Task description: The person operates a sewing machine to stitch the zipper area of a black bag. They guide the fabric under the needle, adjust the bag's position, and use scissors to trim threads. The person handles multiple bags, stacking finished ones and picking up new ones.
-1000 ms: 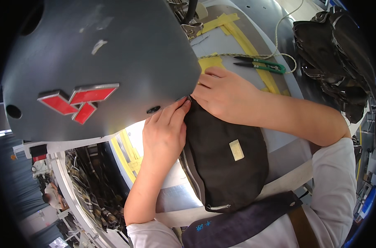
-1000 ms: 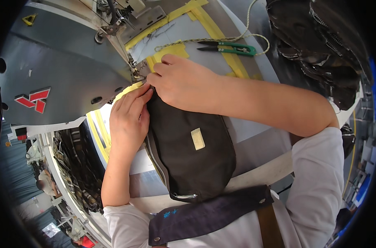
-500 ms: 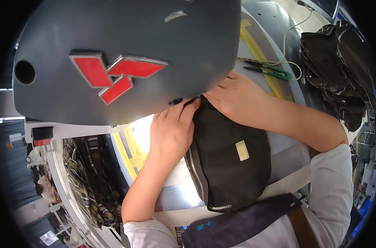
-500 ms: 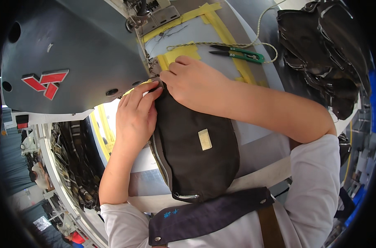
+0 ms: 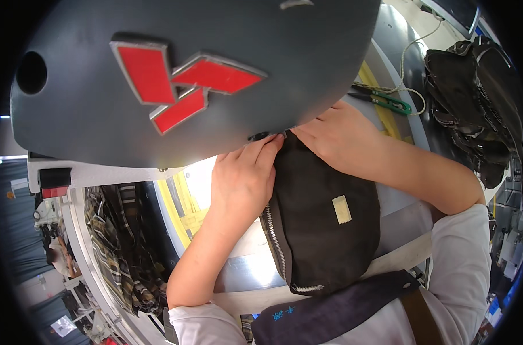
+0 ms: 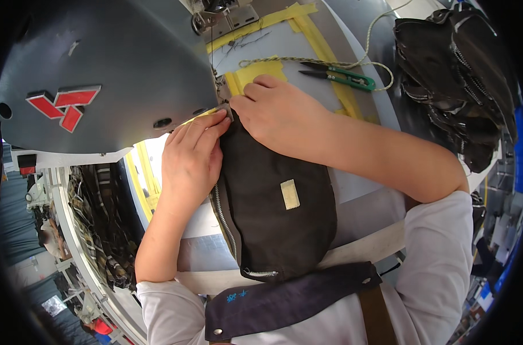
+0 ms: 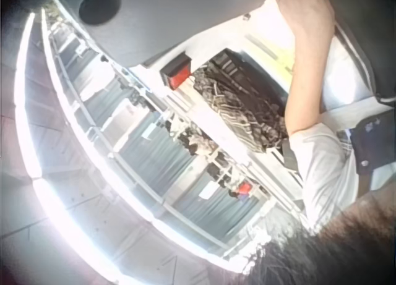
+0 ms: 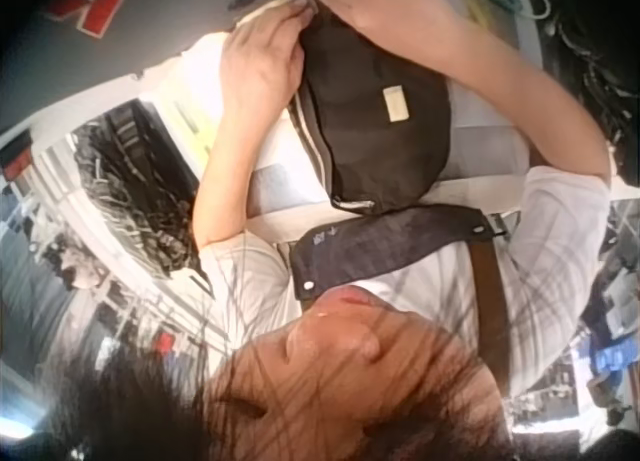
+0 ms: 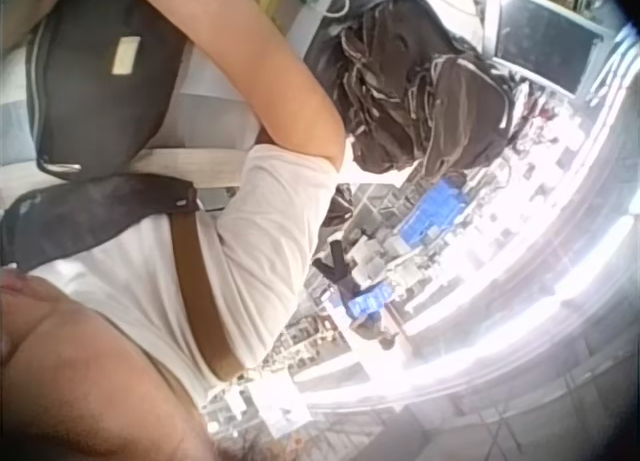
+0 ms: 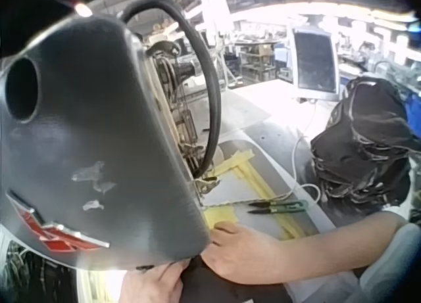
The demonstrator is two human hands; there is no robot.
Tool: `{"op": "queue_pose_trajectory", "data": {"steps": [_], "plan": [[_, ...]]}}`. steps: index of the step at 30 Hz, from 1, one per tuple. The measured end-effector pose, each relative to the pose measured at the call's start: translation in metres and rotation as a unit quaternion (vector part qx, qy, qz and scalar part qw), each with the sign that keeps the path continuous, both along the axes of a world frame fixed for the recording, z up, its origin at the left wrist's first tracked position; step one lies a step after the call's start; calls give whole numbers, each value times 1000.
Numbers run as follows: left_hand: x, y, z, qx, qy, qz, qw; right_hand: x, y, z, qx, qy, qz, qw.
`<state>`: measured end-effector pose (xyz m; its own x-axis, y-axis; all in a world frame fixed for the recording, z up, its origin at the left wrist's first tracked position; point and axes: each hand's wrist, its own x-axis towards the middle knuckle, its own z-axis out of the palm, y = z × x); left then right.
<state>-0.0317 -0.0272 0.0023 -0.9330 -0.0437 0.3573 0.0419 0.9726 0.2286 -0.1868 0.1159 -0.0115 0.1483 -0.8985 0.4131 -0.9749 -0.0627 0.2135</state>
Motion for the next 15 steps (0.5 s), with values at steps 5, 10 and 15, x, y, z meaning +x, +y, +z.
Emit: {"op": "queue_pose_trajectory", "data": {"steps": [5, 10, 15], "plan": [[0, -1, -3, -4, 3, -2, 1000, -1, 0, -1, -8, -5, 3, 1000], [0, 0, -2, -1, 0, 1, 1000, -2, -1, -2, -20, -7, 5, 1000], [-1, -1, -1, 4, -12, 16, 1000, -4, -5, -2, -29, -16, 10, 999]]}}
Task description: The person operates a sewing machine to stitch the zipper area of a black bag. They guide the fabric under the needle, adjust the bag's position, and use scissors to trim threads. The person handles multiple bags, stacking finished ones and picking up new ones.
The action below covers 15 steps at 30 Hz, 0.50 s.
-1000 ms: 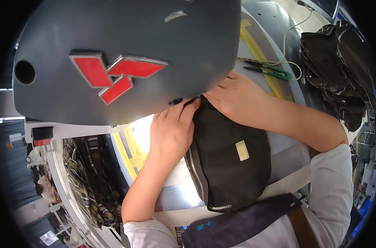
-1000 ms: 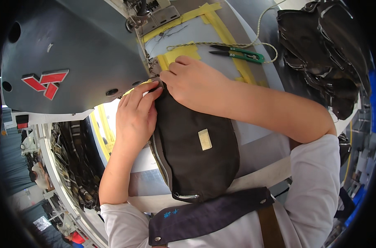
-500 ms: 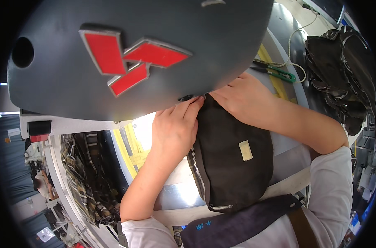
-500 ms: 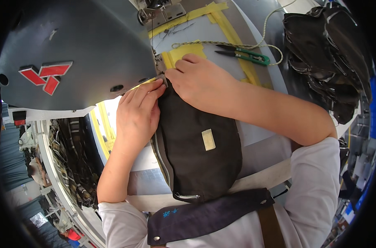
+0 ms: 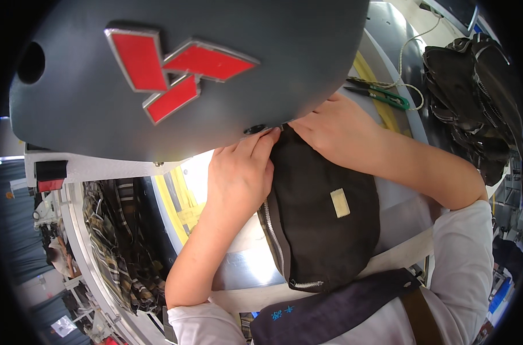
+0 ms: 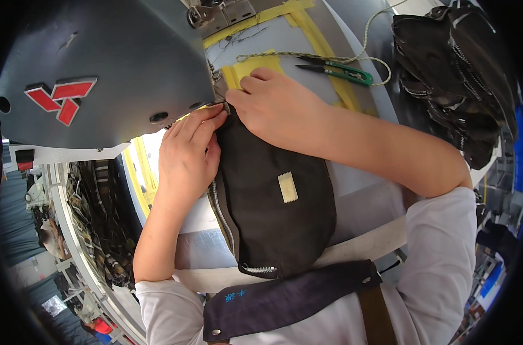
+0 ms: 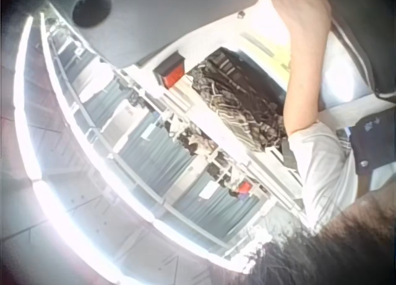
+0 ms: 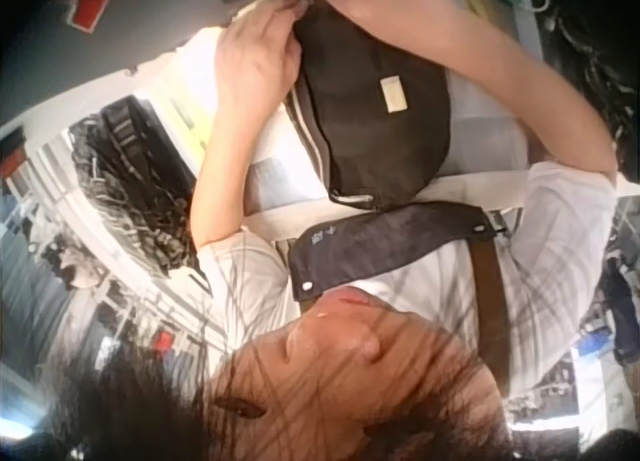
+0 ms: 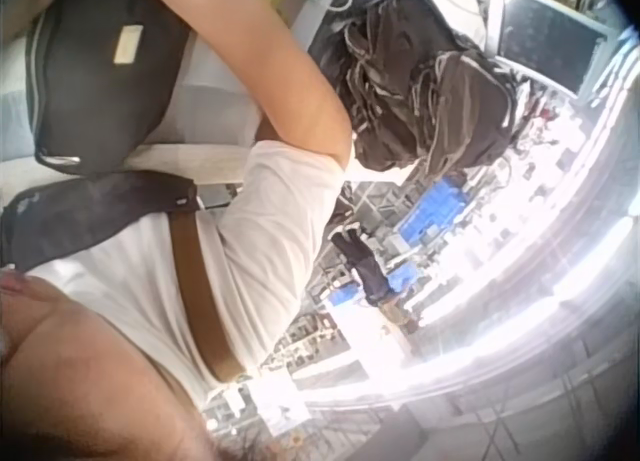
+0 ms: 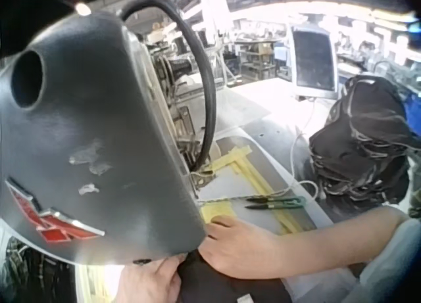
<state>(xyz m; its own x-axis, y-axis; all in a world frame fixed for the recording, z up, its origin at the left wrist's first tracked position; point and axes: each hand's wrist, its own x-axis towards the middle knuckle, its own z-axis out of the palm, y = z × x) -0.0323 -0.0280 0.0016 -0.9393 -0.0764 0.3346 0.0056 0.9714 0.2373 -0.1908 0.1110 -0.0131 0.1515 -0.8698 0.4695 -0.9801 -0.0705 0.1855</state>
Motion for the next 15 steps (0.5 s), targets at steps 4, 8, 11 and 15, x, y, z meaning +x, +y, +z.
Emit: {"op": "queue_pose_trajectory", "data": {"steps": [4, 8, 11, 15], "plan": [[-2, 0, 0, 1, 3, -9, 1000, 1, 3, -2, 13, 2, -4, 1000], [1, 1, 0, 2, 16, -15, 1000, 3, 2, -3, 3, 2, -4, 1000], [-1, -1, 1, -1, 12, -15, 1000, 0, 1, -3, 6, 1, -8, 1000], [-4, -7, -1, 5, -15, 7, 1000, -6, -4, -2, 4, 20, -12, 1000]]}}
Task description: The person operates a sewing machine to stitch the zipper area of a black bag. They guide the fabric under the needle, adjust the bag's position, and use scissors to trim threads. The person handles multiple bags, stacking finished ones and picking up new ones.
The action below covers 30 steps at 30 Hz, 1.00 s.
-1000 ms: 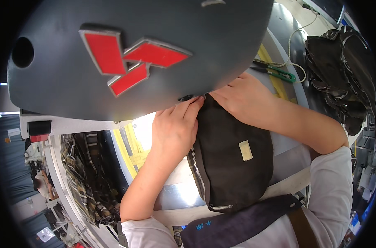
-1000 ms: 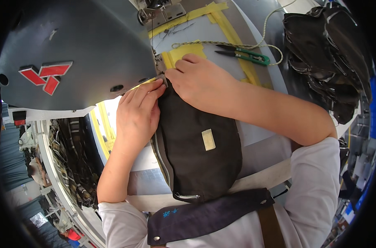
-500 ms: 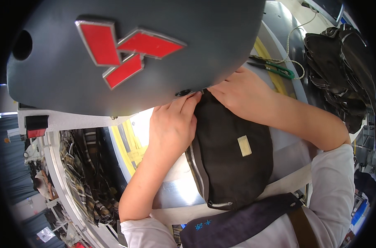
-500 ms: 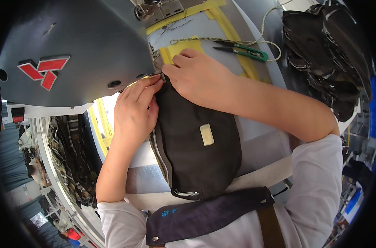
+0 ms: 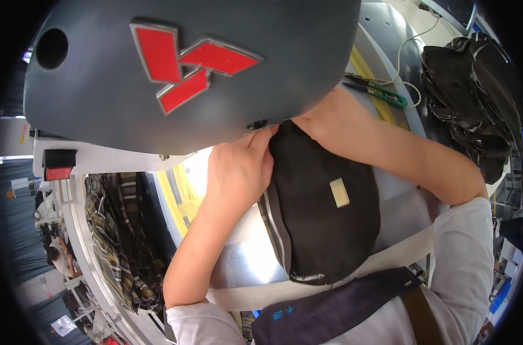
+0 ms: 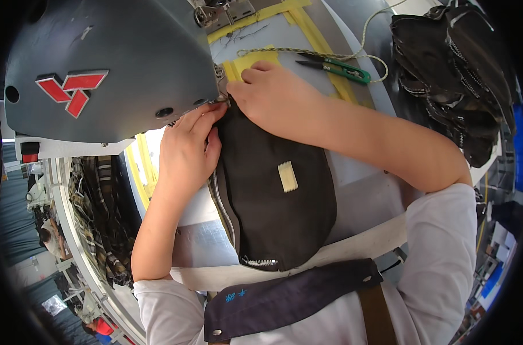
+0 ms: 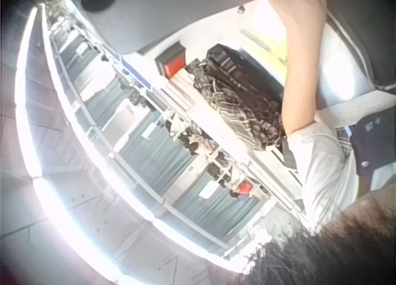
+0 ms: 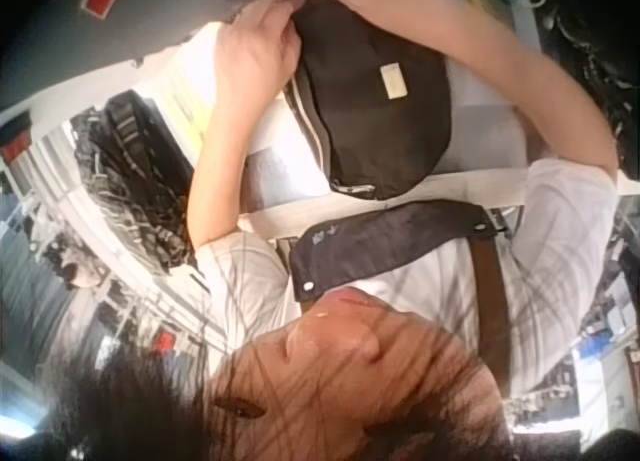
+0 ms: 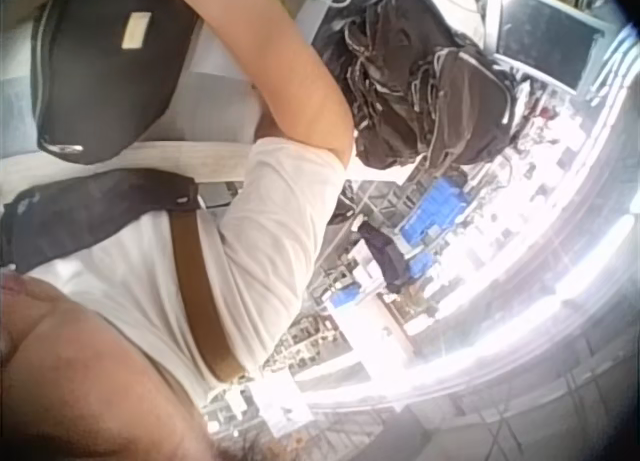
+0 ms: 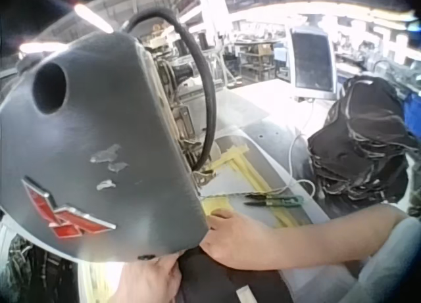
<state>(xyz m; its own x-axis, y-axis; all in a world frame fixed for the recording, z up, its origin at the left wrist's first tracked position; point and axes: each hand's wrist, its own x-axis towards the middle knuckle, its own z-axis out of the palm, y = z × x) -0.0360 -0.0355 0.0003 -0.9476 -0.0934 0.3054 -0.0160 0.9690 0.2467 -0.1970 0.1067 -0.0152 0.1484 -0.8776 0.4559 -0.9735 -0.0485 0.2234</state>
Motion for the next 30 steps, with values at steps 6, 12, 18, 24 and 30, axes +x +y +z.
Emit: {"op": "queue_pose_trajectory", "data": {"steps": [6, 12, 18, 24, 30], "plan": [[-2, 0, -1, 13, -10, 13, 1000, -2, 0, 1, 0, -4, -7, 1000], [-2, 0, -4, -21, 22, 2, 1000, 1, 2, 0, 5, -11, -4, 1000], [-2, 0, -4, -6, 18, -1, 1000, 0, 2, 1, 5, -19, -7, 1000], [0, 2, -1, -4, -12, 4, 1000, 6, 5, -3, -19, -59, -11, 998], [8, 7, -3, 19, 32, -11, 999, 16, 11, -3, -1, -62, -26, 998]]}}
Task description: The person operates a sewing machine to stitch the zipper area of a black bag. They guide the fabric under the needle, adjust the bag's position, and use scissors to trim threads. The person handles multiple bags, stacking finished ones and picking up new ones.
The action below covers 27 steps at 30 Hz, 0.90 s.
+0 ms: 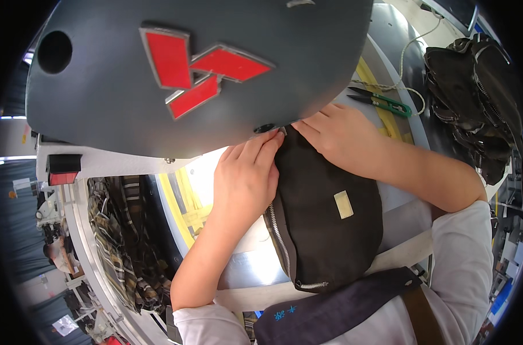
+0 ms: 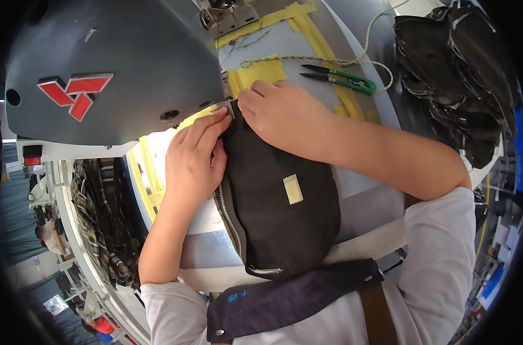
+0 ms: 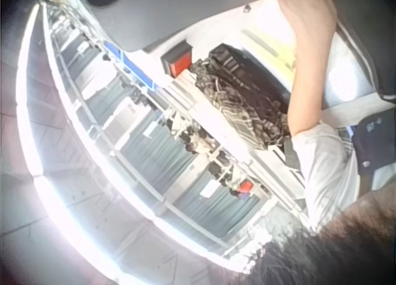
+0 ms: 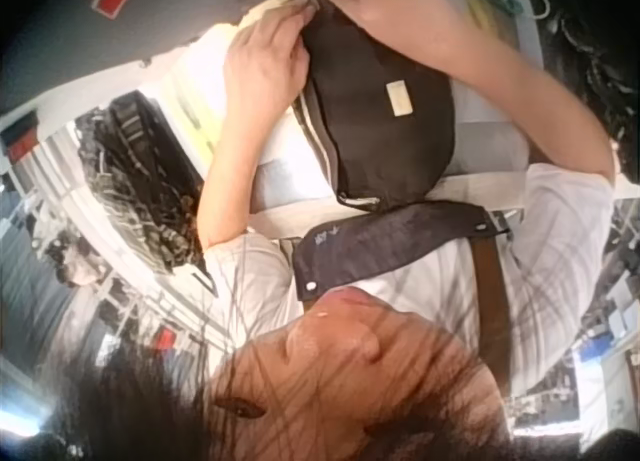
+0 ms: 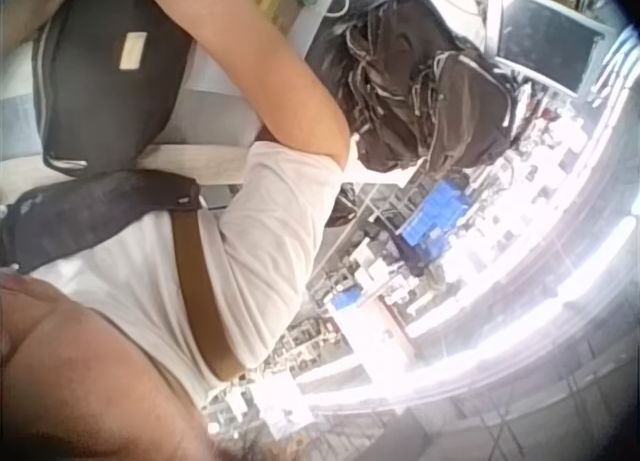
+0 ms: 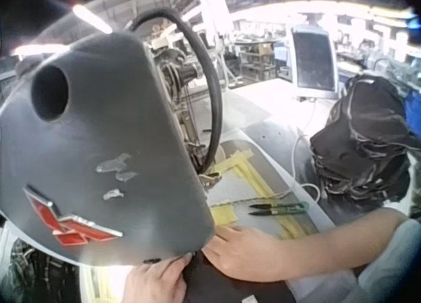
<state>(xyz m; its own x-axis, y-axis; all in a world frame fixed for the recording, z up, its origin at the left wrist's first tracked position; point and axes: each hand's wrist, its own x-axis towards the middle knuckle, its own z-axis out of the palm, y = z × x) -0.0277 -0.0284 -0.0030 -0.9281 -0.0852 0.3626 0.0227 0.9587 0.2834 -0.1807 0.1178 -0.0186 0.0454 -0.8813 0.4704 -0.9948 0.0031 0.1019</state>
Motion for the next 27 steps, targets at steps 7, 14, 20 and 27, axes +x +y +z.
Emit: {"op": "queue_pose_trajectory", "data": {"steps": [7, 14, 20, 27], "plan": [[3, 2, 6, -59, -20, -15, 998, -3, -2, 4, 10, -5, 17, 1000], [2, 2, 8, -64, -31, -20, 997, -6, -3, 4, 12, -11, 35, 999], [3, 2, 6, -61, -33, -18, 997, -5, -2, 3, 9, -12, 36, 999], [3, 2, 5, -56, -26, -18, 998, -5, -2, 4, 12, -3, 32, 999]]}}
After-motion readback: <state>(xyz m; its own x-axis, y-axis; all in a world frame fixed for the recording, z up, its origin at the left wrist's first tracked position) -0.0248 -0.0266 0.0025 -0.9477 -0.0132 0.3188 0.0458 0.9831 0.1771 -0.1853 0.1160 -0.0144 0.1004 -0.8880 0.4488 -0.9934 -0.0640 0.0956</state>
